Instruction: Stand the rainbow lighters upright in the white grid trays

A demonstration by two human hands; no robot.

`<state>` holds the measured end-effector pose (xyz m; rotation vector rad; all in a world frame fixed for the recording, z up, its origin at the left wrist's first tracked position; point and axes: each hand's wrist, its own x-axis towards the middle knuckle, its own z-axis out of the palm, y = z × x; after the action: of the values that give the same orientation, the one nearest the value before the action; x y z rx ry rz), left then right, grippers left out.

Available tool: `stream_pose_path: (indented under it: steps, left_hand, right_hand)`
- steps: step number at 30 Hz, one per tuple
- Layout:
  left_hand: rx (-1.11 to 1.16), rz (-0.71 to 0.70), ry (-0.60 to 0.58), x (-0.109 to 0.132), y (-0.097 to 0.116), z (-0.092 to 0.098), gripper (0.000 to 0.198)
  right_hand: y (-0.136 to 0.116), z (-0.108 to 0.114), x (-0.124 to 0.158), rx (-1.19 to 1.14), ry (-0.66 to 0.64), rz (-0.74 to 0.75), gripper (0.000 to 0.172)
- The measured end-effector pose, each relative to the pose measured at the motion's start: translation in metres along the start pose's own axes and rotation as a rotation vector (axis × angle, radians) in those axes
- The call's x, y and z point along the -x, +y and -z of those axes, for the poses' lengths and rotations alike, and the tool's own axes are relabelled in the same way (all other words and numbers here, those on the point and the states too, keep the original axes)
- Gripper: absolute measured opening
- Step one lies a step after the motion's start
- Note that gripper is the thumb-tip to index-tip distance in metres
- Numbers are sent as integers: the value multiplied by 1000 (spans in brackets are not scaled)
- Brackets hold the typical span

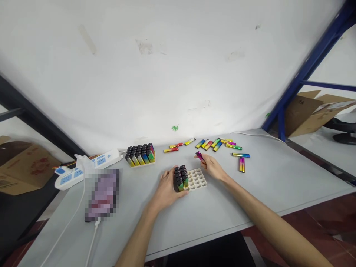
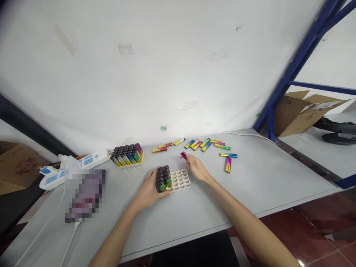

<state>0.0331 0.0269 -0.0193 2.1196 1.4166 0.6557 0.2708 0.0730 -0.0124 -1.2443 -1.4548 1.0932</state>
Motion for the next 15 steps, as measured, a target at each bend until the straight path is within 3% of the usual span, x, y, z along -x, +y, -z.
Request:
stream_pose_path:
  steps: [3, 6, 10, 15]
  left_hand:
    - [0, 5, -10, 1, -1, 0, 89]
    - [-8, -2, -11, 1, -1, -1, 88]
    - [-13, -10, -7, 0, -1, -1, 88]
    - [-9, -2, -3, -1, -1, -1, 89]
  right_hand:
    - [4, 0, 3, -110, -52, -60, 49]
    - [5, 3, 9, -150, -51, -57, 38]
    - [3, 2, 15, -186, -7, -69, 37]
    - [2, 0, 15, -341, 40, -173, 50]
